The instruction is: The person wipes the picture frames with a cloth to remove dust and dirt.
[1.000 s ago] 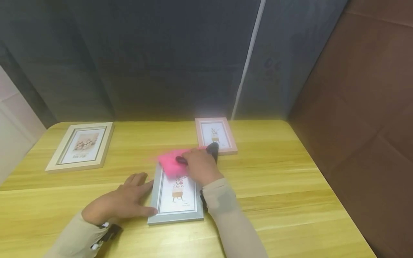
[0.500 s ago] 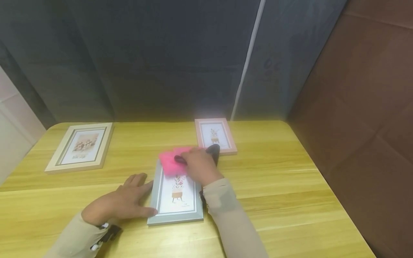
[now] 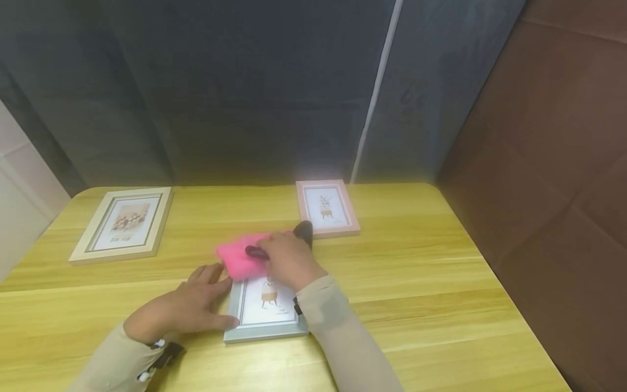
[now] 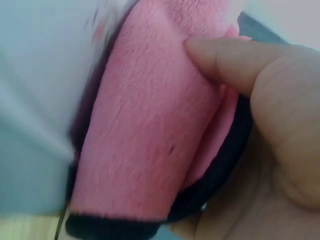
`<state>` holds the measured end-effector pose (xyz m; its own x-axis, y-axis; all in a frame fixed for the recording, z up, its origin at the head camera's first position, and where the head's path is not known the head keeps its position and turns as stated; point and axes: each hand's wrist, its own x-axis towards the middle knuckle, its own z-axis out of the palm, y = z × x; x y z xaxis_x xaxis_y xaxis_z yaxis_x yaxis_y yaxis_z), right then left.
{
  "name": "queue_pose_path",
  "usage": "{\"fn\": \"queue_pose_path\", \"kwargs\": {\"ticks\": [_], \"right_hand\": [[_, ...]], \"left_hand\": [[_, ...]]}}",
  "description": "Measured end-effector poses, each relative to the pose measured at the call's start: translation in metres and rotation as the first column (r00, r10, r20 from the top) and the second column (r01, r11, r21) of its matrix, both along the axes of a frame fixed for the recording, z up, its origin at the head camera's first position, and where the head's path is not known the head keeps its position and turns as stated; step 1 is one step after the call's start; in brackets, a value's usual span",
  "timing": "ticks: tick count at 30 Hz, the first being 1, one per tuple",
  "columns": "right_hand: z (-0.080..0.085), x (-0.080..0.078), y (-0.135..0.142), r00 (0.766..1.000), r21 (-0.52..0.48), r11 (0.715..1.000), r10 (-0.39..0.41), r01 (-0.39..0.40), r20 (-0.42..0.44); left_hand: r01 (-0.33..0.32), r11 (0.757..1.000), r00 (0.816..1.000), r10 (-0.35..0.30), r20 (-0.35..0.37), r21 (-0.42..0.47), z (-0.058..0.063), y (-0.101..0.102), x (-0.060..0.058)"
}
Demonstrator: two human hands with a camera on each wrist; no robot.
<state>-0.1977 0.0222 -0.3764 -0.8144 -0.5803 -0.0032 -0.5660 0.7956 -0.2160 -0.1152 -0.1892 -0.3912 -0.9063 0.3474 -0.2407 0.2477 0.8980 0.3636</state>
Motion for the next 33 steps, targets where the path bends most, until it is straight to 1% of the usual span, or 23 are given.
{"fn": "queue_pose_path", "kwargs": {"ticks": [4,5,7,9,13,15,17,20,23,24,26,30,33], "right_hand": [[0.001,-0.008,0.015,0.993,-0.009,0.993,-0.122,0.122,-0.011],[0.001,-0.010,0.018,0.989,-0.011,0.989,-0.145,0.145,-0.013],[-0.001,-0.012,0.022,0.986,-0.007,0.986,-0.166,0.166,-0.016],[-0.002,-0.013,0.022,0.988,-0.002,0.988,-0.154,0.154,-0.019],[-0.005,-0.010,0.015,0.997,0.007,0.998,-0.069,0.069,-0.022],[-0.004,-0.008,0.012,0.998,0.005,0.999,-0.044,0.044,-0.034],[-0.003,-0.007,0.011,0.998,0.000,0.999,-0.052,0.052,-0.039],[-0.001,-0.007,0.012,0.994,-0.004,0.995,-0.104,0.104,-0.035],[-0.001,-0.008,0.015,0.990,-0.001,0.990,-0.139,0.139,-0.016],[-0.001,-0.008,0.016,0.990,-0.002,0.990,-0.142,0.142,-0.010],[-0.002,-0.009,0.017,0.990,-0.003,0.990,-0.139,0.139,-0.002],[-0.003,-0.010,0.014,0.993,0.008,0.993,-0.114,0.114,-0.014],[-0.003,-0.008,0.010,0.997,0.028,0.997,-0.076,0.076,-0.014]], "left_hand": [[-0.003,1.000,1.000,0.003,0.002,0.005,0.000,0.000,0.000],[-0.005,1.000,1.000,0.005,0.003,0.008,0.000,0.000,0.000],[-0.009,1.000,1.000,0.009,0.002,0.010,0.000,0.001,0.000],[-0.012,1.000,1.000,0.012,0.004,0.010,0.000,0.002,0.000],[-0.007,1.000,1.000,0.007,-0.001,0.008,0.000,0.006,0.000],[-0.012,1.000,1.000,0.012,-0.004,0.005,-0.001,0.008,0.000],[-0.025,1.000,1.000,0.025,-0.009,0.001,-0.002,0.009,0.001],[-0.042,0.999,0.999,0.042,-0.030,-0.002,-0.004,0.010,0.000],[-0.040,0.999,0.998,0.040,-0.039,-0.006,-0.006,0.010,-0.001],[-0.036,0.999,0.999,0.035,-0.029,-0.006,-0.006,0.009,-0.001],[-0.019,1.000,1.000,0.019,-0.001,-0.005,-0.005,0.007,0.000],[0.002,1.000,0.998,-0.002,0.060,0.001,-0.002,0.004,0.001],[-0.003,1.000,0.998,0.003,0.067,-0.012,-0.001,0.003,0.002]]}}
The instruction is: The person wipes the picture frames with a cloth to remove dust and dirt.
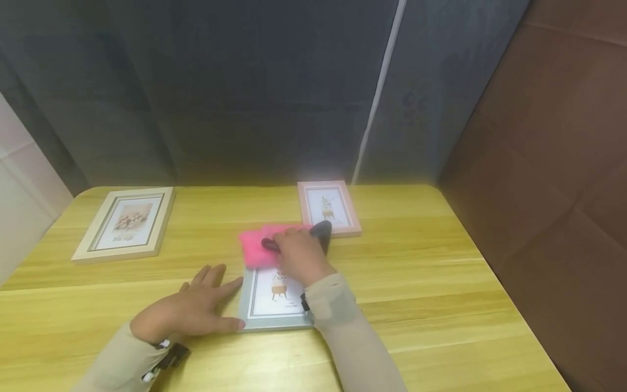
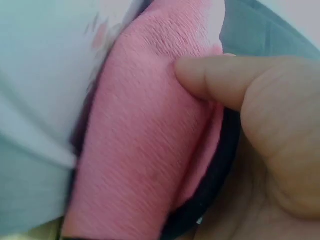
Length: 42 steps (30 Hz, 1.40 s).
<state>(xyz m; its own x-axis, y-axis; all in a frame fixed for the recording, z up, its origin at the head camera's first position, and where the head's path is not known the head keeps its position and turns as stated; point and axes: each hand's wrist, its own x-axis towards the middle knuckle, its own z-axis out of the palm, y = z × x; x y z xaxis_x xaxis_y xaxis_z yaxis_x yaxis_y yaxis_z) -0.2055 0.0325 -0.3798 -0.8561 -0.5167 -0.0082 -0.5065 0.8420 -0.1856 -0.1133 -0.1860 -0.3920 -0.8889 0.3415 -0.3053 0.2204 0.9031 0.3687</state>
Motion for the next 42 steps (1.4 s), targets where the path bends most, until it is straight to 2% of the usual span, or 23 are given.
{"fn": "queue_pose_path", "kwargs": {"ticks": [6,8,10,14,16,19,21,23,27,30,32,36,39,42], "right_hand": [[0.001,0.018,-0.011,0.992,0.034,0.994,0.105,-0.107,0.063],[0.001,0.027,-0.011,0.987,0.054,0.986,0.152,-0.155,0.054],[0.002,0.037,-0.008,0.976,0.071,0.974,0.216,-0.217,0.031],[0.007,0.059,0.002,0.940,0.108,0.934,0.341,-0.339,0.003],[0.006,0.070,0.005,0.931,0.129,0.924,0.365,-0.361,-0.012],[0.004,0.078,0.006,0.939,0.137,0.933,0.340,-0.331,-0.044],[0.003,0.076,0.002,0.951,0.127,0.946,0.306,-0.297,-0.055],[0.002,0.067,-0.003,0.966,0.109,0.962,0.257,-0.251,-0.040],[0.003,0.038,-0.016,0.990,0.102,0.984,0.142,-0.144,0.021],[0.005,0.017,-0.023,0.996,0.084,0.993,0.074,-0.079,0.055],[0.004,0.010,-0.026,0.995,0.078,0.994,0.073,-0.078,0.067],[0.001,0.014,-0.022,0.987,0.083,0.986,0.139,-0.145,0.075],[0.002,0.030,-0.014,0.972,0.086,0.969,0.228,-0.232,0.051],[0.003,0.049,-0.005,0.947,0.109,0.941,0.320,-0.319,0.007]], "left_hand": [[-0.034,0.999,0.999,0.034,-0.001,-0.032,0.001,-0.001,0.000],[-0.049,0.998,0.999,0.049,0.008,-0.032,0.000,-0.002,0.000],[-0.061,0.998,0.998,0.062,0.014,-0.030,-0.001,-0.002,0.001],[-0.080,0.996,0.996,0.081,0.023,-0.027,-0.003,0.000,0.002],[-0.083,0.996,0.996,0.084,0.019,-0.028,-0.003,0.001,0.002],[-0.079,0.996,0.997,0.080,0.017,-0.031,-0.002,0.001,0.002],[-0.070,0.997,0.997,0.070,0.015,-0.035,-0.001,0.001,0.001],[-0.059,0.997,0.998,0.060,0.017,-0.041,0.000,0.000,0.001],[-0.050,0.997,0.998,0.052,0.023,-0.056,0.000,-0.001,0.001],[-0.056,0.996,0.998,0.058,0.031,-0.063,0.000,-0.001,0.001],[-0.059,0.996,0.998,0.061,0.034,-0.068,0.001,-0.001,0.001],[-0.061,0.996,0.998,0.063,0.031,-0.059,0.001,-0.001,0.002],[-0.063,0.997,0.998,0.064,0.027,-0.047,0.001,0.000,0.002],[-0.077,0.996,0.997,0.078,0.029,-0.039,0.000,0.000,0.002]]}}
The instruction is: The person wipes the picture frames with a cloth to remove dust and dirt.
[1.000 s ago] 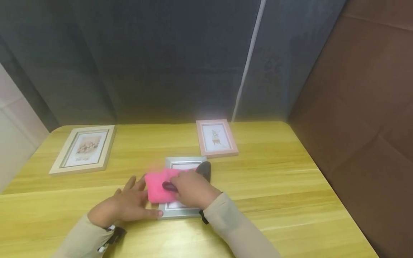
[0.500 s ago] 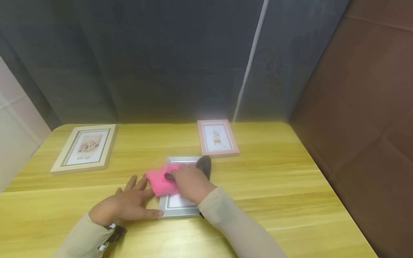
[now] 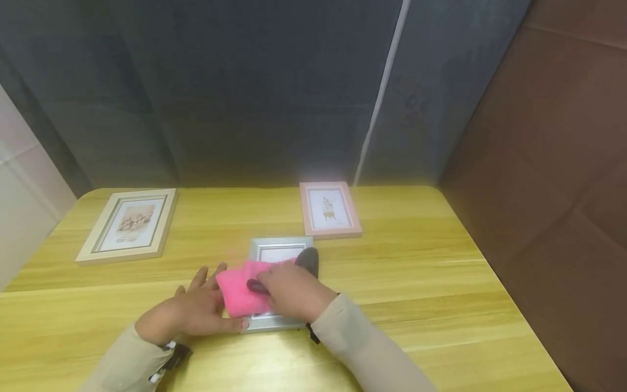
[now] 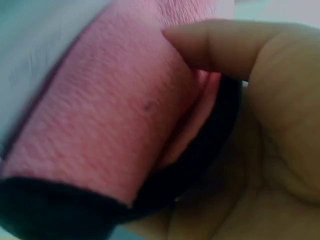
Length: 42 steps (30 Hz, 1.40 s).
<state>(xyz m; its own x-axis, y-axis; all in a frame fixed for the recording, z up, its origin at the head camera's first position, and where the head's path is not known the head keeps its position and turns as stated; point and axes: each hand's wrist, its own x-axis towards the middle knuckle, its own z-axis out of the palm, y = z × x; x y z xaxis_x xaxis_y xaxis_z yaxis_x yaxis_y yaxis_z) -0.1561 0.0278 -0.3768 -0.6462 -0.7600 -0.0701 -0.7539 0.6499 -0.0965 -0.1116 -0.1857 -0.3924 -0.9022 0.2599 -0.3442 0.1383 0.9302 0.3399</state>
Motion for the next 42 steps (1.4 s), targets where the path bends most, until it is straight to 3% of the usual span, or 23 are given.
{"fn": "queue_pose_path", "kwargs": {"ticks": [4,7,12,17,20,23,28,31,36,42], "right_hand": [[0.000,0.020,0.006,0.998,0.029,0.999,0.038,-0.037,-0.051],[-0.002,0.022,0.005,0.998,0.024,1.000,0.006,-0.005,-0.064],[-0.005,-0.003,-0.008,0.993,0.003,0.993,-0.116,0.116,0.000],[-0.004,-0.033,-0.019,0.968,-0.007,0.972,-0.234,0.236,0.095],[-0.002,-0.037,-0.019,0.970,0.017,0.976,-0.217,0.216,0.114],[-0.003,-0.031,-0.012,0.982,0.016,0.988,-0.152,0.151,0.115],[-0.001,-0.004,0.003,0.998,-0.011,1.000,-0.006,0.007,0.069],[0.000,0.013,0.008,0.999,-0.005,1.000,0.022,-0.022,0.025],[-0.001,0.015,0.003,1.000,-0.004,1.000,-0.027,0.027,0.011],[-0.002,-0.016,-0.015,0.987,0.019,0.987,-0.159,0.159,0.037]], "left_hand": [[-0.016,1.000,1.000,0.016,-0.006,0.005,-0.002,0.001,0.000],[-0.012,1.000,1.000,0.012,-0.007,0.003,-0.002,0.001,-0.001],[0.017,1.000,1.000,-0.017,-0.004,-0.013,-0.001,0.001,-0.001],[0.018,0.999,1.000,-0.018,-0.007,-0.034,0.000,0.000,-0.001],[0.018,0.999,1.000,-0.018,-0.011,-0.036,0.000,0.001,-0.001],[0.022,0.999,1.000,-0.022,-0.017,-0.029,0.000,0.001,-0.002],[0.015,1.000,1.000,-0.015,-0.020,-0.013,-0.001,0.003,-0.001],[0.002,1.000,1.000,-0.002,-0.019,-0.008,-0.001,0.003,-0.001],[0.006,1.000,1.000,-0.007,-0.014,-0.017,-0.001,0.002,-0.001],[0.034,0.999,0.999,-0.034,-0.007,-0.026,0.000,0.001,0.000]]}}
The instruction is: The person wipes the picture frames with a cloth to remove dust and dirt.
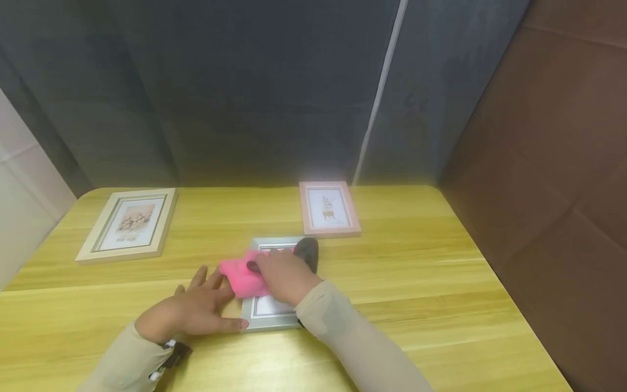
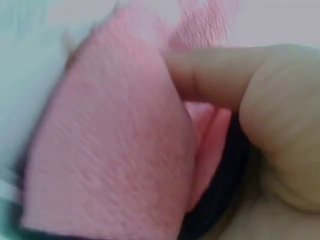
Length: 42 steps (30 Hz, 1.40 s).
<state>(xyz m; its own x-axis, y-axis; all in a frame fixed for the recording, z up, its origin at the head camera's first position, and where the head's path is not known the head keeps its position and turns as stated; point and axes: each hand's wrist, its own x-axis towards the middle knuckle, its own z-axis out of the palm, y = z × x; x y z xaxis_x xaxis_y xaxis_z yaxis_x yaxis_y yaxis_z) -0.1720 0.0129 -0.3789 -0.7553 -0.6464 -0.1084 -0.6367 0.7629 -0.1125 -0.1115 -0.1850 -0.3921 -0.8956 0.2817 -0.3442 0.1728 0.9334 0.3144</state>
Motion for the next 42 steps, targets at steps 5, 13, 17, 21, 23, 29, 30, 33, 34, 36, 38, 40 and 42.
{"fn": "queue_pose_path", "kwargs": {"ticks": [5,13,17,21,23,29,30,33,34,36,38,40,42], "right_hand": [[0.000,-0.022,-0.003,0.997,-0.007,0.998,-0.061,0.062,0.048],[-0.001,-0.007,0.016,0.992,-0.059,0.994,0.093,-0.087,0.090],[0.002,0.014,0.024,0.979,-0.059,0.981,0.189,-0.185,0.075],[0.002,0.025,0.025,0.980,-0.060,0.980,0.194,-0.192,0.040],[0.000,0.023,0.023,0.986,-0.065,0.984,0.166,-0.164,0.027],[-0.002,-0.011,0.012,0.999,-0.084,0.996,0.028,-0.026,0.031],[-0.001,-0.017,0.010,0.999,-0.085,0.996,0.003,0.000,0.035],[-0.001,-0.029,0.007,0.998,-0.071,0.997,-0.036,0.040,0.052],[-0.001,-0.031,0.006,0.998,-0.062,0.997,-0.035,0.039,0.058],[-0.001,-0.029,0.007,0.998,-0.055,0.998,-0.010,0.014,0.067],[-0.001,-0.022,0.009,0.997,-0.050,0.998,0.033,-0.030,0.065],[-0.001,-0.010,0.011,0.995,-0.045,0.995,0.088,-0.086,0.048],[-0.001,0.002,0.014,0.989,-0.037,0.989,0.146,-0.145,0.029]], "left_hand": [[0.009,1.000,1.000,-0.009,-0.002,-0.013,0.000,0.001,0.001],[-0.016,1.000,1.000,0.016,0.012,0.003,-0.001,0.003,0.002],[-0.034,0.999,0.999,0.034,0.010,0.018,-0.001,0.004,0.002],[-0.043,0.999,0.999,0.043,0.002,0.017,-0.002,0.004,0.003],[-0.038,0.999,0.999,0.038,0.001,0.014,-0.001,0.004,0.002],[-0.019,1.000,1.000,0.019,0.007,0.001,0.000,0.003,0.001],[-0.020,1.000,1.000,0.020,0.008,-0.004,0.001,0.003,0.000],[-0.025,1.000,1.000,0.025,0.007,-0.013,0.002,0.004,-0.001],[-0.028,1.000,1.000,0.028,0.009,-0.013,0.002,0.004,-0.001],[-0.030,0.999,1.000,0.030,0.009,-0.013,0.002,0.004,-0.001],[-0.032,0.999,0.999,0.033,0.010,-0.010,0.001,0.004,-0.001],[-0.037,0.999,0.999,0.037,0.012,-0.002,0.001,0.003,-0.001],[-0.046,0.999,0.999,0.046,0.013,0.008,0.001,0.002,-0.001]]}}
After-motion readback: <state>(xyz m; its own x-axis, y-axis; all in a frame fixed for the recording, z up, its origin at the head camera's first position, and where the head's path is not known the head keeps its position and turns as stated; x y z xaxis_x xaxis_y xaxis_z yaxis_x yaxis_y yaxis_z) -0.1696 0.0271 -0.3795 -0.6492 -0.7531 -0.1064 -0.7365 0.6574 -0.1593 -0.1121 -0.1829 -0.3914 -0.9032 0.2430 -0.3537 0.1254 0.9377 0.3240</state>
